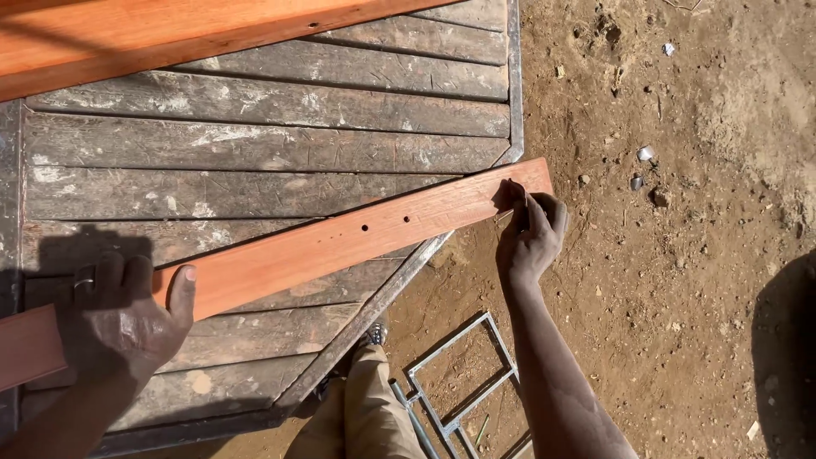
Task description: Sanding the edges and surface of a wooden plank using sandpaper
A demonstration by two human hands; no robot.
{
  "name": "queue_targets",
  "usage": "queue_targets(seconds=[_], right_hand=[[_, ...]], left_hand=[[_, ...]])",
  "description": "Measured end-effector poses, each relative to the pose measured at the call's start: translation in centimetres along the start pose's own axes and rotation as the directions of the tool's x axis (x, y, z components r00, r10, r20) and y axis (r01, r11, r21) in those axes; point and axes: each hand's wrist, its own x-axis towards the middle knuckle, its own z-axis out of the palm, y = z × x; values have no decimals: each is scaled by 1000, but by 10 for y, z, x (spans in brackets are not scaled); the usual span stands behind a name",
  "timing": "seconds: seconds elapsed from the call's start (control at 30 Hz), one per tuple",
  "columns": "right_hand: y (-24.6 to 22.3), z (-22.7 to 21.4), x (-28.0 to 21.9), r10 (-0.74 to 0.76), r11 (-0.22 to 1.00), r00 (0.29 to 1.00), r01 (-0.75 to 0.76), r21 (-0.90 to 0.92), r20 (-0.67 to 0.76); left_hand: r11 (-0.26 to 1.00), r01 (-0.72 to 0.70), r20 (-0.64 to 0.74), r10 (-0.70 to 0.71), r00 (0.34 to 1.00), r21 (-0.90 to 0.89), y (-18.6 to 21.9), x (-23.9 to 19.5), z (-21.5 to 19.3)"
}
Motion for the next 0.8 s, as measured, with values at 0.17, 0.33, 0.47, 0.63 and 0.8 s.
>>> queue_targets(seconds=[0.17, 0.33, 0.47, 0.63, 0.8], right_hand=[[-81, -6, -19, -169, 969, 979, 143, 204, 118], [18, 6, 28, -92, 993, 990, 83, 87, 110], [-30, 10, 41, -40, 994, 987, 23, 109, 153], [-10, -5, 30, -86, 979, 969, 39, 200, 230], [-86, 20, -9, 302, 951, 953, -301, 71, 5]], left_hand=[[998, 11, 27, -13, 1000, 60, -3, -8, 11], [999, 33, 70, -36, 997, 44, 0, -11, 14], [982, -21, -8, 23, 1000, 189, 0, 0, -2], [981, -7, 121, -17, 993, 195, 3, 4, -12], [916, 271, 290, -184, 939, -295, 11, -14, 43]])
